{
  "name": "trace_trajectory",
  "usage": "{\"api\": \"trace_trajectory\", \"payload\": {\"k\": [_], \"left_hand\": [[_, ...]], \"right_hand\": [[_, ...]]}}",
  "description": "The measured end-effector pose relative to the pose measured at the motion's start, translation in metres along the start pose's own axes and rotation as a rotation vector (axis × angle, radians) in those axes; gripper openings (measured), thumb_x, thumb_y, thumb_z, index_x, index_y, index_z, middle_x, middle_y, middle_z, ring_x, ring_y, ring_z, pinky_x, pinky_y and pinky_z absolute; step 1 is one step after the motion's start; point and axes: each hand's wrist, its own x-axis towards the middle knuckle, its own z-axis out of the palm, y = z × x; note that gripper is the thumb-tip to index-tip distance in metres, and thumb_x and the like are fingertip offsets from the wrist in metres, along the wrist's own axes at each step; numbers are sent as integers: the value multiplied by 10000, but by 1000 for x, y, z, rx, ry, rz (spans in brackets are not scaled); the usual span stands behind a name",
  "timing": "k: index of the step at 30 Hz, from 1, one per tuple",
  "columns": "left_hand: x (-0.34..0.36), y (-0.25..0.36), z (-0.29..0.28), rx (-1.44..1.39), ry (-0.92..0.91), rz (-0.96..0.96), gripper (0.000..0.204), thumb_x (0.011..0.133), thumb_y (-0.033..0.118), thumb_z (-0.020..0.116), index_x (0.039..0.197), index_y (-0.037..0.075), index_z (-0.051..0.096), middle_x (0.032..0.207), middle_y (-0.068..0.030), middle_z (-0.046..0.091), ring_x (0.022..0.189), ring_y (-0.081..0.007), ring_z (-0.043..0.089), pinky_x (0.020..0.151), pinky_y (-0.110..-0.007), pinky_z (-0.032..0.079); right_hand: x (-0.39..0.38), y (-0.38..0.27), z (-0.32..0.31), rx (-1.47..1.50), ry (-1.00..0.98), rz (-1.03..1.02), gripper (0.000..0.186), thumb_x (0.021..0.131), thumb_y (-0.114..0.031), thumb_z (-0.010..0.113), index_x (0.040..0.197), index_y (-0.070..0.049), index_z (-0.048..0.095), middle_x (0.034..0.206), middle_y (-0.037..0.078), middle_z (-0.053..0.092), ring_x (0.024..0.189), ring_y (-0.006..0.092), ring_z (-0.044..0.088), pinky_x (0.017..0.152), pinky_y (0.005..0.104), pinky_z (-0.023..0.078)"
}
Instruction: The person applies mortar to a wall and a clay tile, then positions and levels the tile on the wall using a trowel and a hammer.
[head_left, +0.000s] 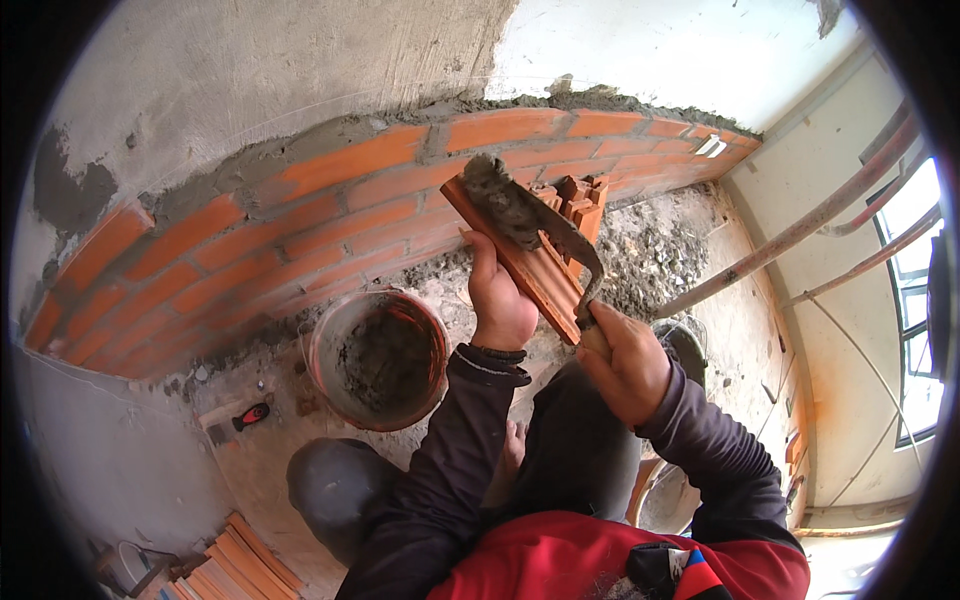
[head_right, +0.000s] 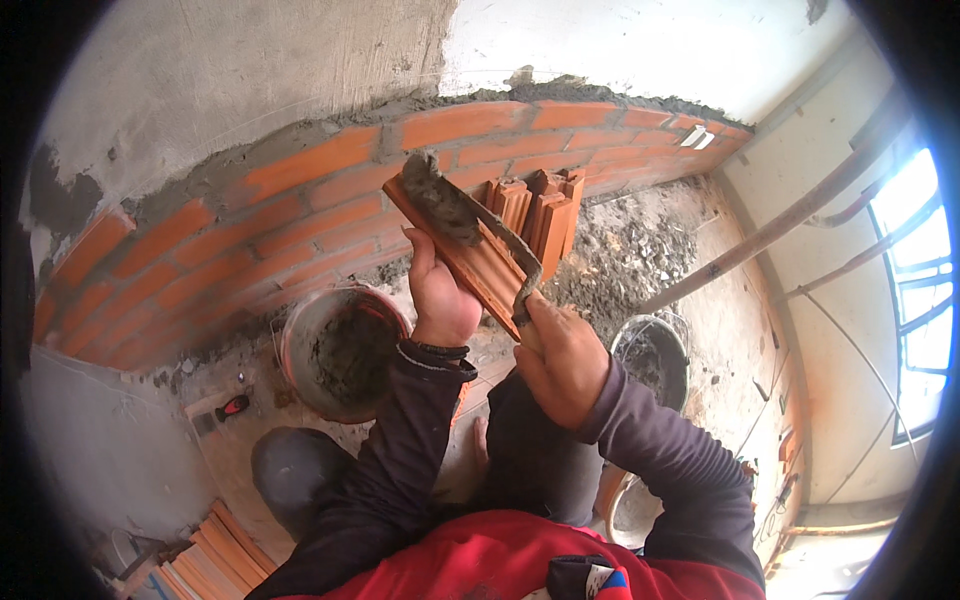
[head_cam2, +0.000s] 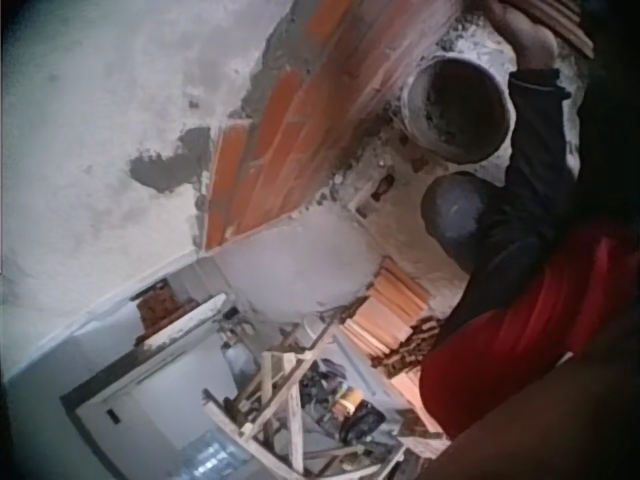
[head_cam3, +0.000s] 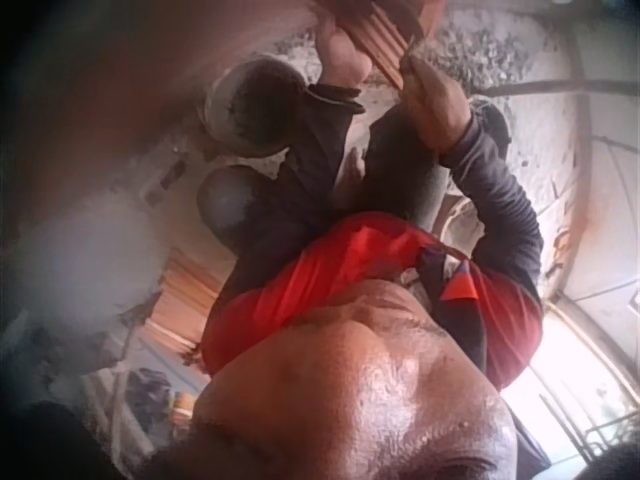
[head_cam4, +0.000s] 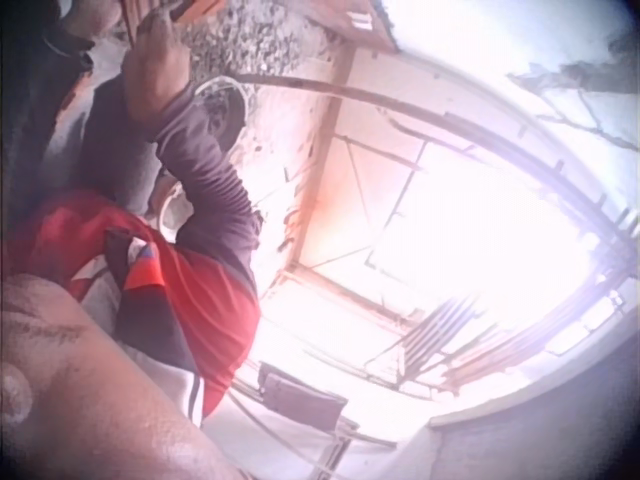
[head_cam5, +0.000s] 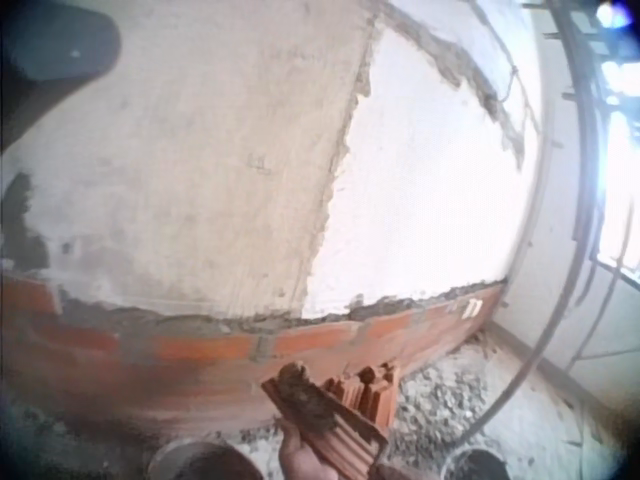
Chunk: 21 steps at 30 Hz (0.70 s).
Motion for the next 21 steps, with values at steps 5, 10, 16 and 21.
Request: {"api": "trace_trajectory", "payload": {"k": [5, 10, 16, 21], "left_hand": [[-4, 4, 1, 58, 20, -29, 591, 1001, 524, 334, 1394, 87, 392, 1354, -72, 499, 1243, -255, 475, 1080, -429, 348], [-5, 9, 3, 72, 21, -62, 593, 998, 533, 331, 1383, 88, 403, 1340, -72, 507, 1228, -261, 484, 1073, -435, 356], [-6, 18, 7, 108, -26, -86, 594, 997, 540, 324, 1369, 86, 418, 1318, -80, 522, 1218, -258, 495, 1059, -435, 378], [-5, 26, 1, 155, -6, -147, 597, 996, 541, 323, 1369, 85, 419, 1315, -85, 525, 1209, -257, 506, 1052, -435, 391]], "right_hand": [[-2, -1, -1, 20, 12, 20, 351, 785, -64, 592, 1080, 86, 475, 819, 261, 560, 805, 468, 551, 690, 490, 439], [-6, -9, -2, 49, 50, 42, 333, 787, -67, 594, 1068, 77, 487, 775, 255, 553, 772, 472, 551, 669, 486, 440], [-8, -14, -4, 129, 12, 103, 324, 783, -63, 595, 1054, 79, 487, 760, 250, 547, 763, 471, 550, 666, 484, 436], [-8, -7, -6, 106, -4, 92, 315, 781, -65, 605, 1039, 77, 494, 761, 240, 542, 752, 463, 547, 664, 469, 441]]}}
